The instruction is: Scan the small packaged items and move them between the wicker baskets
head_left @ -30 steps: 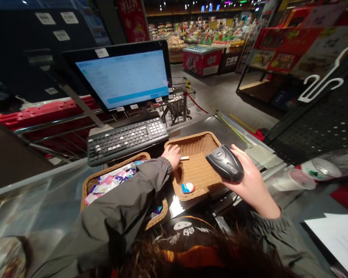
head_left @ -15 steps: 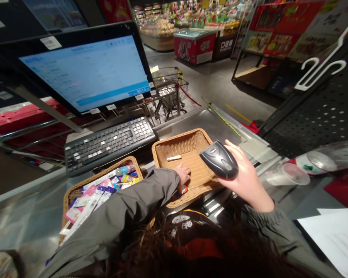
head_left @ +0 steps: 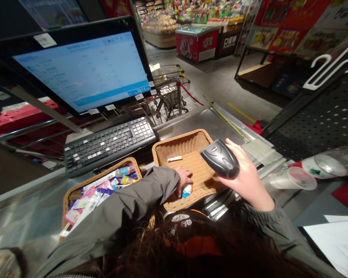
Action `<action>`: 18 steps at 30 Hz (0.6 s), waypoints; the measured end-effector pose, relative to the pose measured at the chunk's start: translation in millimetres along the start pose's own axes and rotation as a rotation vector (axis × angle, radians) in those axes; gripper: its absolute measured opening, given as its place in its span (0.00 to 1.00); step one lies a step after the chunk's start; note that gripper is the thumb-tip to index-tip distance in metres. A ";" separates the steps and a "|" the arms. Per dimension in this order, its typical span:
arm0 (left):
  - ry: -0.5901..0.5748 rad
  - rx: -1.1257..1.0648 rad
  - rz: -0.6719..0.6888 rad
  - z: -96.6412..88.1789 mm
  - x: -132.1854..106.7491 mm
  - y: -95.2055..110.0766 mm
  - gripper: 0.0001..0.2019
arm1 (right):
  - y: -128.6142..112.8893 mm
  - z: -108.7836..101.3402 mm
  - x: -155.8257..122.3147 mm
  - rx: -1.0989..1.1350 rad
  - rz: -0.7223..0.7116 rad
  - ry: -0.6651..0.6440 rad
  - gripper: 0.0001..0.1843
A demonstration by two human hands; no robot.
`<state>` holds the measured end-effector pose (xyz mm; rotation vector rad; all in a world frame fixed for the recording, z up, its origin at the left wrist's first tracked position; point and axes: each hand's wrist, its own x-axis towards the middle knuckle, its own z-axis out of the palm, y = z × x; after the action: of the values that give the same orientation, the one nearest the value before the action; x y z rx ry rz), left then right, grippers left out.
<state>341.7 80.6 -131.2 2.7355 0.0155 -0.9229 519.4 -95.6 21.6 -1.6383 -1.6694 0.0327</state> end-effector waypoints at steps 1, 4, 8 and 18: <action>0.022 0.035 0.040 6.7 4.3 2.9 0.39 | -0.4 1.0 1.5 0.003 -0.001 0.002 0.38; 0.198 0.128 0.122 22.5 18.5 8.9 0.27 | -1.6 4.0 5.1 0.006 -0.004 0.014 0.37; 0.360 0.155 0.221 31.2 32.8 17.6 0.07 | -0.4 7.5 7.5 0.003 0.001 0.023 0.37; 0.350 0.104 -0.075 0.3 24.7 2.4 0.10 | 5.3 7.2 7.5 0.011 0.009 0.037 0.37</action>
<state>361.5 76.4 -145.6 2.9762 0.1392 -0.4629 521.1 -84.8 17.6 -1.6283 -1.6320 0.0163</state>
